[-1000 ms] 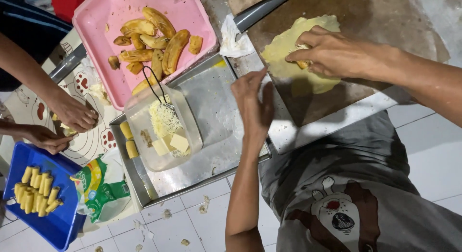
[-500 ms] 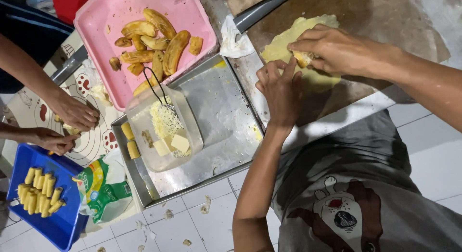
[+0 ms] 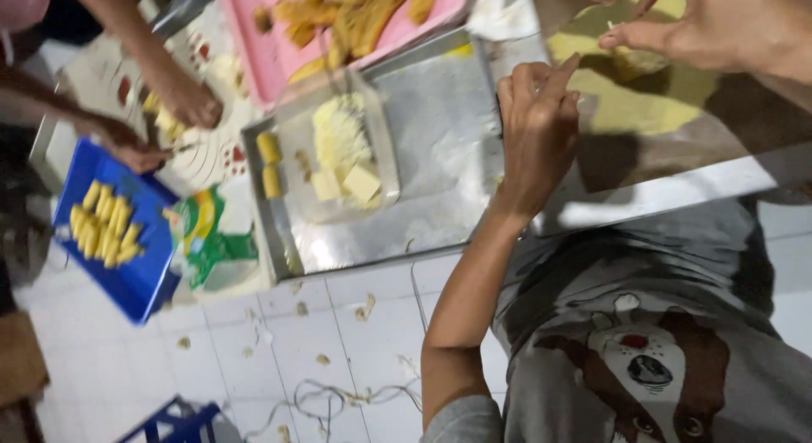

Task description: Preparing banana bolen by cutting bananas, adding cheese, and rolling them in pastry dough

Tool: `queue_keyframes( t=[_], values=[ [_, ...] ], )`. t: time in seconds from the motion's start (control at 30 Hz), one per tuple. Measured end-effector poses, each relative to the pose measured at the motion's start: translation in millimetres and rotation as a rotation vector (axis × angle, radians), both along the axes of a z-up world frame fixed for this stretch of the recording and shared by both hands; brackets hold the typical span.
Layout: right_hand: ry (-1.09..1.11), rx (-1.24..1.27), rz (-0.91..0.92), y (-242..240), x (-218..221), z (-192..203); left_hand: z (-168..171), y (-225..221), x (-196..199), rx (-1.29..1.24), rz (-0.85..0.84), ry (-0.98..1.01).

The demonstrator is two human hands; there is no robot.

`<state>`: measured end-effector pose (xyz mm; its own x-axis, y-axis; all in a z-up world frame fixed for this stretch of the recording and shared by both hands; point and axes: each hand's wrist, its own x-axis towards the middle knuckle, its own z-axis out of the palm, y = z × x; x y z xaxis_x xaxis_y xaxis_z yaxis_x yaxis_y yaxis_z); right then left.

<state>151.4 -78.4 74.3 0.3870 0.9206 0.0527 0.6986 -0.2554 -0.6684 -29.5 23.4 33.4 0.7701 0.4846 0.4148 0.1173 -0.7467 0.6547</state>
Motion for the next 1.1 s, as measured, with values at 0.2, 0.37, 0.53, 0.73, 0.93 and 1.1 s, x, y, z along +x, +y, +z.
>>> queue_keyframes(
  t=[0.2,0.37,0.53,0.73,0.93,1.1],
  values=[
    [0.140,0.203,0.257,100.2,-83.3,72.6,52.7,70.2,-78.7,0.107,0.254,-0.096],
    [0.158,0.838,0.296,204.8,-167.6,53.6,51.8,143.0,-149.3,0.215,0.439,-0.088],
    [-0.038,0.335,0.439,232.9,-197.7,-11.7,57.8,127.9,-146.7,0.411,0.680,0.149],
    [0.058,0.402,0.490,153.1,-75.1,-21.0,48.9,97.9,-113.7,0.314,0.651,0.141],
    [-0.180,-0.124,0.392,65.4,7.2,0.1,47.8,60.4,-67.3,0.235,0.462,0.091],
    [-0.277,-0.227,0.388,55.5,20.1,-31.6,24.9,17.5,-33.8,0.100,0.216,0.103]
  ],
)
